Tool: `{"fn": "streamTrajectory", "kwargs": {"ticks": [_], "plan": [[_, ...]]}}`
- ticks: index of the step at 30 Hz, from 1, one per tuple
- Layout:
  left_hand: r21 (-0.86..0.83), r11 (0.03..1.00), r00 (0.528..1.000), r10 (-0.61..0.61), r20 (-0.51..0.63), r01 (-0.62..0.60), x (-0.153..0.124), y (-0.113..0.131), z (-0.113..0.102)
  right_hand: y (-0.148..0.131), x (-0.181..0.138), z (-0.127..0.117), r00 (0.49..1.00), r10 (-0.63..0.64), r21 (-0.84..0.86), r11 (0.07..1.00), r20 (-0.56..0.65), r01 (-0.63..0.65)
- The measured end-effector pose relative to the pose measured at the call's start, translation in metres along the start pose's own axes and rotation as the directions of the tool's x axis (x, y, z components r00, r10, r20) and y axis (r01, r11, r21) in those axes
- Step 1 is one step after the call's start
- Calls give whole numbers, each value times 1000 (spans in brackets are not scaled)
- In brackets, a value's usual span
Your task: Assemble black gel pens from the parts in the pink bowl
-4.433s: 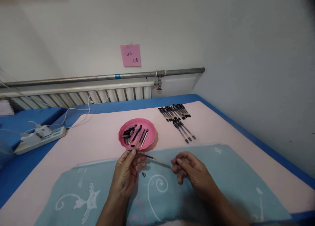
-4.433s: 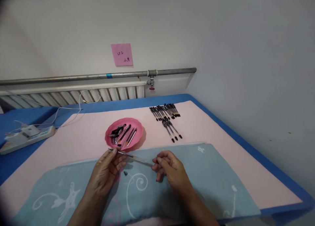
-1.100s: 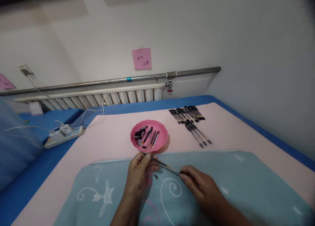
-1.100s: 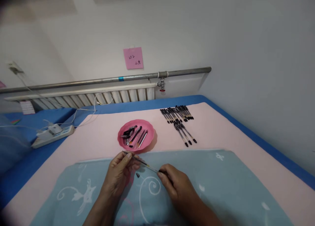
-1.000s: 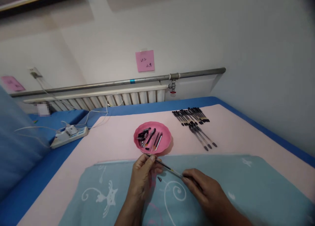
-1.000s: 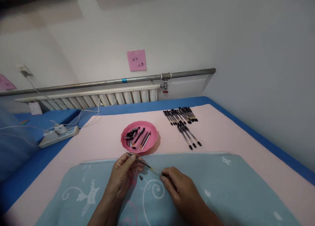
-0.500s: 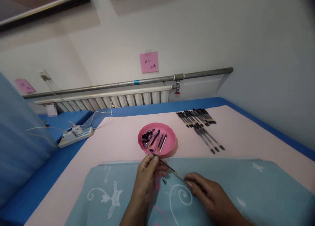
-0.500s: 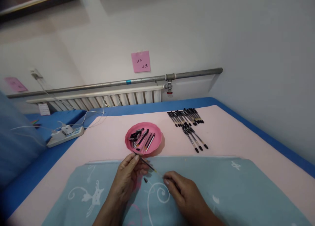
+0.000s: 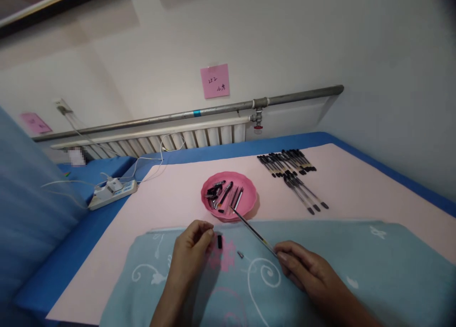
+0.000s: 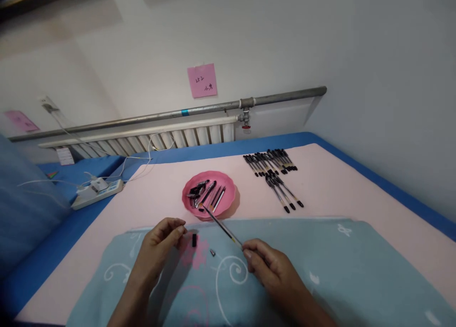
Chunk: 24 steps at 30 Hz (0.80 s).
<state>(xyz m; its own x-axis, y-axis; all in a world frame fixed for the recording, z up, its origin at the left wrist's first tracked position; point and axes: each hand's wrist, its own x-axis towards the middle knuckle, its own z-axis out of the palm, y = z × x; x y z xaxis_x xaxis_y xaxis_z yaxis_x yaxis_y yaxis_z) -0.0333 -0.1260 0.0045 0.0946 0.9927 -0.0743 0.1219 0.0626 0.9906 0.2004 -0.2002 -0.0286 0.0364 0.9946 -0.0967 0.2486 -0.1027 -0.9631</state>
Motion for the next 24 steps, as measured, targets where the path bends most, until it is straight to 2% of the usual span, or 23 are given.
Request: {"fn": "streamTrajectory", "kwargs": {"ticks": [2, 4, 8, 11, 14, 19, 24], "plan": [[214, 977, 1000, -1, 29, -5, -2, -4, 1, 3, 1, -1, 1000, -6, -7, 1000, 20, 6], [413, 910, 998, -7, 66, -21, -3, -9, 5, 4, 1, -3, 1000, 1, -13, 1000, 28, -1], [628, 777, 999, -2, 48, -29, -6, -13, 19, 4, -1, -3, 999, 22, -33, 999, 26, -22], [673, 737, 998, 55, 26, -58, -12, -10, 26, 3, -1, -3, 1000, 10, -40, 999, 29, -9], [661, 744, 995, 77, 59, -97, -16, -7, 28, 4, -1, -3, 999, -9, -25, 1000, 38, 10], [689, 725, 998, 41, -49, 4, -10, -11, 26, -1, -2, -2, 999, 6, -43, 999, 39, -5], [609, 792, 995, 80, -54, -31, -3, -18, 24, -11, -5, -1, 999, 35, -76, 997, 6, -35]]}}
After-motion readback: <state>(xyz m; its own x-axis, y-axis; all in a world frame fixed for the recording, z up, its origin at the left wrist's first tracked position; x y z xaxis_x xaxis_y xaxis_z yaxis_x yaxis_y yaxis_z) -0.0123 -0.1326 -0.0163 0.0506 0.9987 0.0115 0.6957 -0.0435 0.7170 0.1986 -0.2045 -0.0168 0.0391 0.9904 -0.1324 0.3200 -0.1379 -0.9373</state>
